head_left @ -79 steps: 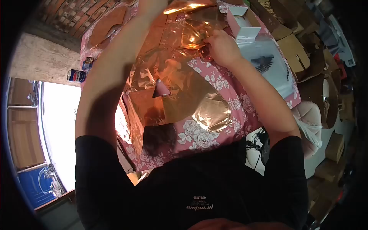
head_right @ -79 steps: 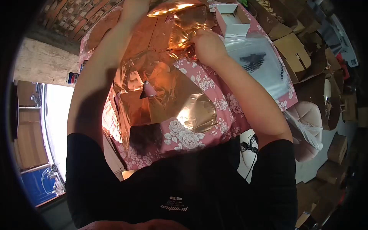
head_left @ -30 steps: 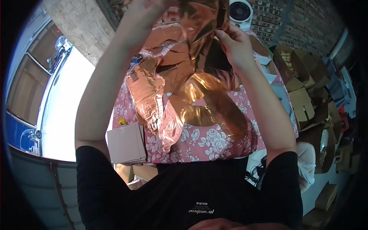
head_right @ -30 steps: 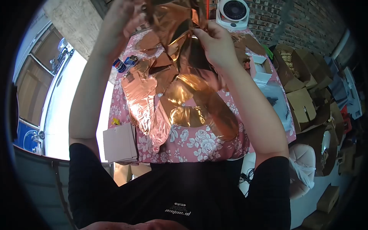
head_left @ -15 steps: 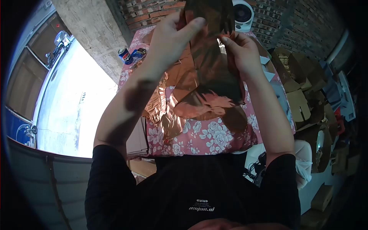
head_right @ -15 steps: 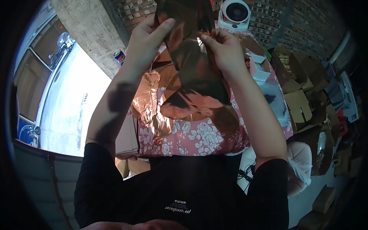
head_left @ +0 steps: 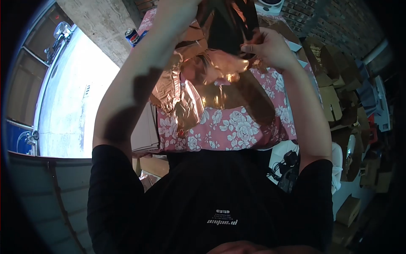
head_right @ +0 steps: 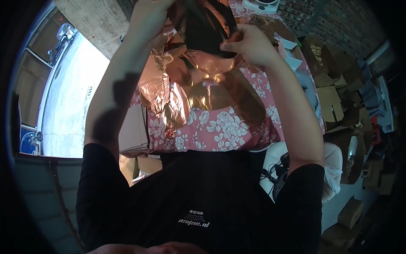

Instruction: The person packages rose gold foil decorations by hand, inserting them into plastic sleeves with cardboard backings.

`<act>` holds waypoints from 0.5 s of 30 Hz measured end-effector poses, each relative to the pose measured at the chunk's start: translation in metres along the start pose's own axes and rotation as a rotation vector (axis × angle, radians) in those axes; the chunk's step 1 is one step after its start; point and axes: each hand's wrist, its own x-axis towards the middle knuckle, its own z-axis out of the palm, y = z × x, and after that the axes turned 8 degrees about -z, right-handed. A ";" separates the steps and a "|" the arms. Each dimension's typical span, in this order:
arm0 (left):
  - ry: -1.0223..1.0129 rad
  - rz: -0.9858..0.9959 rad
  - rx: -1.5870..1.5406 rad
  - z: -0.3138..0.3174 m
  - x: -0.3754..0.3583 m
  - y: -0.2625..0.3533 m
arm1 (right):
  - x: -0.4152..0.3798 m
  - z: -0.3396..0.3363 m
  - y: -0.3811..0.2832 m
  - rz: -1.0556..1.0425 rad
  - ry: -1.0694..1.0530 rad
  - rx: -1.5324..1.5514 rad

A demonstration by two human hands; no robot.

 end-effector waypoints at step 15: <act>-0.055 0.298 -0.252 -0.026 -0.009 0.044 | -0.009 -0.047 0.039 -0.191 0.039 0.265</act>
